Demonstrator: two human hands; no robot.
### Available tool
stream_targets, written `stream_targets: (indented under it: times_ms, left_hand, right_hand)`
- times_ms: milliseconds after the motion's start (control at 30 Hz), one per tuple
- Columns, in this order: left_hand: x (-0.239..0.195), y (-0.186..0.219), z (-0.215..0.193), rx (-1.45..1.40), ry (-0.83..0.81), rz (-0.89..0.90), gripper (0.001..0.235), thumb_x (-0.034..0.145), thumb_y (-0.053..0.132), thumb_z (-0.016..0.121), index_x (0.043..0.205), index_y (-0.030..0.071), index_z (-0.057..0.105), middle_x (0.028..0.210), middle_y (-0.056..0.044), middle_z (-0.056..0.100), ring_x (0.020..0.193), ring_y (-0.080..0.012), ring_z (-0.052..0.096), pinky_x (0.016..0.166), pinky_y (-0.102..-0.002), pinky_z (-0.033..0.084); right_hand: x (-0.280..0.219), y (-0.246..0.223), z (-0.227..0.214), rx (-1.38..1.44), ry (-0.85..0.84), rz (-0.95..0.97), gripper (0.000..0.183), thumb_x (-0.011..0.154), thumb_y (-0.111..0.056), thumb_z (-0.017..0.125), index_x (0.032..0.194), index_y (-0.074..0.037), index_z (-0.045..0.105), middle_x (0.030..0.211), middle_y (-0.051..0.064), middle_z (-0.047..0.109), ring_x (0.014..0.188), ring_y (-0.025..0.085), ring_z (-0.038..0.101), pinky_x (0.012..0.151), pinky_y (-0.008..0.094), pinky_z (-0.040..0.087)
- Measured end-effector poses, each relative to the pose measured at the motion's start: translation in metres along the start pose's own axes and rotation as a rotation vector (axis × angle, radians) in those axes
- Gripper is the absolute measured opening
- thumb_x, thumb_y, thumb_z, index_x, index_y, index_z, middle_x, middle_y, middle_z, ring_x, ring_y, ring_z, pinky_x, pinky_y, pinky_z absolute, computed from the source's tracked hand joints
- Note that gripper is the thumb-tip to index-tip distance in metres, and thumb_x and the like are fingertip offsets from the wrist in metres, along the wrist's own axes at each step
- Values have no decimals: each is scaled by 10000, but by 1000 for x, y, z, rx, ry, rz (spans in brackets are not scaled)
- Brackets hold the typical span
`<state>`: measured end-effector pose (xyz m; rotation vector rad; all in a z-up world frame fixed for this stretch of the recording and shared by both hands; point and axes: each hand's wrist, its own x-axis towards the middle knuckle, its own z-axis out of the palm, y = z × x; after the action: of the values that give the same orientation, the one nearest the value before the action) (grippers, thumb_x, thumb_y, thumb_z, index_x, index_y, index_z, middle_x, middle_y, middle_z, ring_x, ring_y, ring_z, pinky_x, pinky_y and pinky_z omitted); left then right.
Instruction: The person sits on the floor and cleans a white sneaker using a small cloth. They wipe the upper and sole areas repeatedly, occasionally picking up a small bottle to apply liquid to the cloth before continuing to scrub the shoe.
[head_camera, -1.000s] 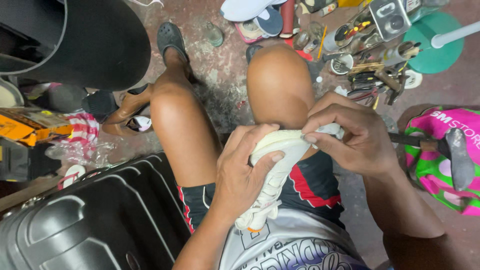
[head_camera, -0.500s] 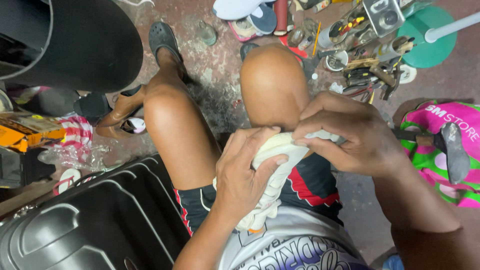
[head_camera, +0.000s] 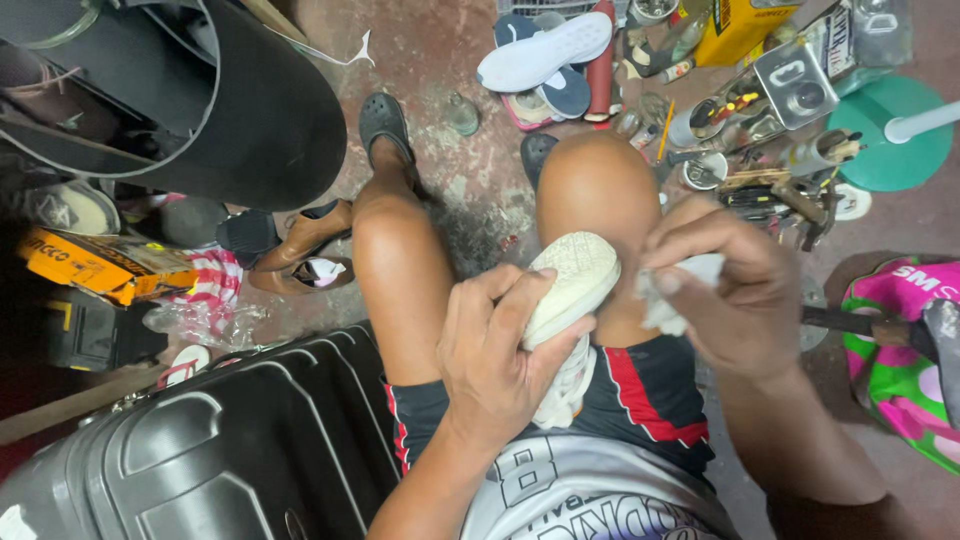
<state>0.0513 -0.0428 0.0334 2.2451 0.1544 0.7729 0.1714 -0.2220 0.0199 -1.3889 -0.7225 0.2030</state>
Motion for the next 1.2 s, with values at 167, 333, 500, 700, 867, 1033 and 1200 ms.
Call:
stream_targets:
  times_ms: [167,333,500,700,867,1033,1200]
  left_hand:
    - [4,-7,0,-152,-67,-65,558,779,225,830,1237,25,582,1155,-167,618,1019,-316,646,853,-391,555]
    - [21,-52,-2,-811,-338,-464,568,1056,421,353,1372,36,628,1199,-117,658,804,-199,526,650,-274,437]
    - [17,-70,21,-702,-317,-227,529,1087,425,411,1264,3,678,1247,-129,688,1203,-251,615,1122,-367,445]
    - [2,-59,5,-905,-275,-242,486,1055,357,490,1360,-11,579,1302,-102,608,1261,-186,563,1169,-326,407]
    - [-11,-61,-9,-868,-140,-428,409,1031,283,523,1301,-14,597,1159,-73,631,1073,-136,588,970,-282,469]
    - [-28,-62,-12,-758,-46,-521,345,1102,266,451,1255,10,625,995,-28,637,876,-80,564,790,-238,461]
    - [-28,-55,-11,-711,6,-521,314,1102,244,477,1233,9,639,1013,-47,639,908,-96,576,818,-258,476]
  right_hand:
    - [-18,27,21,86,99,147,66,1024,-54,668,1057,-9,632,1010,97,633,878,120,607,805,244,510]
    - [-14,30,33,110,61,98,75,1030,-60,668,1052,-9,617,1006,85,631,929,122,591,855,248,479]
    - [-6,37,41,194,88,97,70,1043,-57,653,1070,-36,592,996,76,633,926,124,590,884,265,473]
    - [4,35,59,39,5,72,74,1052,-44,634,1089,-38,571,1009,66,617,951,121,581,906,248,465]
    - [21,20,71,17,-157,146,112,994,24,670,1076,-19,607,1070,67,613,1005,143,585,952,272,469]
    - [10,-2,71,-226,-283,131,136,915,19,711,1025,-36,653,1011,69,655,947,153,657,846,268,508]
    - [1,-14,84,-468,-297,12,213,860,-37,772,1030,-40,644,1007,114,663,917,237,696,805,319,537]
